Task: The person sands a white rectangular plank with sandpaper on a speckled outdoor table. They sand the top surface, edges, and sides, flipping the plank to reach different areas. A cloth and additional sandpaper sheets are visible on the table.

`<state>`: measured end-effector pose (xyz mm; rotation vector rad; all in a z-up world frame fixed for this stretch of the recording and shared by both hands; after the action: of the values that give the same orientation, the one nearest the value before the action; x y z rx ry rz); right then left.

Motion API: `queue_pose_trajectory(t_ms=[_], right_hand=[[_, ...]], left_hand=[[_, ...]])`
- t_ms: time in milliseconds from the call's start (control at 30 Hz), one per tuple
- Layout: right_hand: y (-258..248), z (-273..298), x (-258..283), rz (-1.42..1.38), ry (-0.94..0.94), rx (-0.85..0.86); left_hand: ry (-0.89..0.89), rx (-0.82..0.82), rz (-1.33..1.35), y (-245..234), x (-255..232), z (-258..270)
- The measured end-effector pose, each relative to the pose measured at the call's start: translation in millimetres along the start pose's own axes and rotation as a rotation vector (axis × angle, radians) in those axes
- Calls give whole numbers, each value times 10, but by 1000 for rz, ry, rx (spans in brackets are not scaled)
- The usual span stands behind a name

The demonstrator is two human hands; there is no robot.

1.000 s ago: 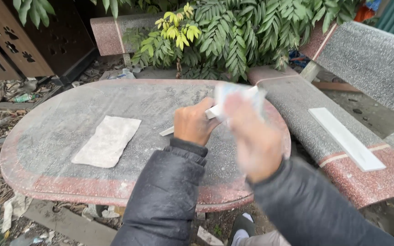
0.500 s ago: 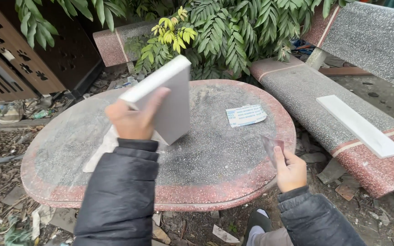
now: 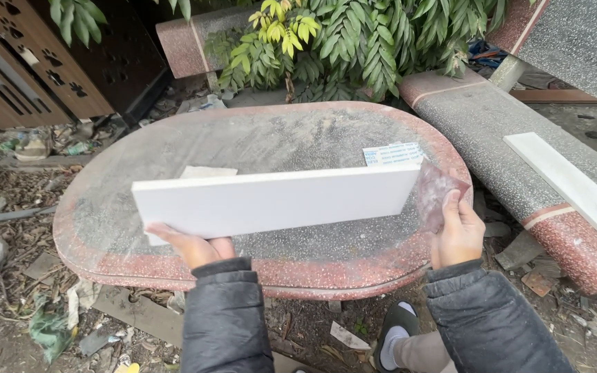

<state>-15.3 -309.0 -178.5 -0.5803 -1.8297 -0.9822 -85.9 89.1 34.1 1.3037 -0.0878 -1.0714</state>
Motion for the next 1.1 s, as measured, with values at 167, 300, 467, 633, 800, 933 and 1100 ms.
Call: queue_pose_trajectory(t_ms=[167,300,467,633,800,933,1100], right_hand=[[304,-19,336,-289,111,42],[259,-270,-85,-259,74,107],[95,-443,-485,148,-187,295],[205,80,122,286,-301,361],[416,550,958,405,-920,497],[489,698,919,489,-1030,489],[497,1026,842,473,-909,462]], left_hand=[[-16,67,-24,-521,552,-288],[101,35,-344,-759,464,-507],[458,379,-869,-1904,348,-1985],[550,484,-1214,-2303,281,-2211],[358,327,-1247,-2226,275,-1932],[475,601,-1056,-2114,344,-1556],[403,409,-974,-2384,779,-1269]])
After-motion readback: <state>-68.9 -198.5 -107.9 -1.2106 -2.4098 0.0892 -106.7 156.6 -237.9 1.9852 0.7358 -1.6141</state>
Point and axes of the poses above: each hand's wrist, its own z-axis away from the middle knuckle, its own y-axis out of the palm, x = y × z, the point moved 3 cm from there along -z, towards the middle knuckle, and after that the axes turned 13 degrees about -x, right-handed, at the moved point
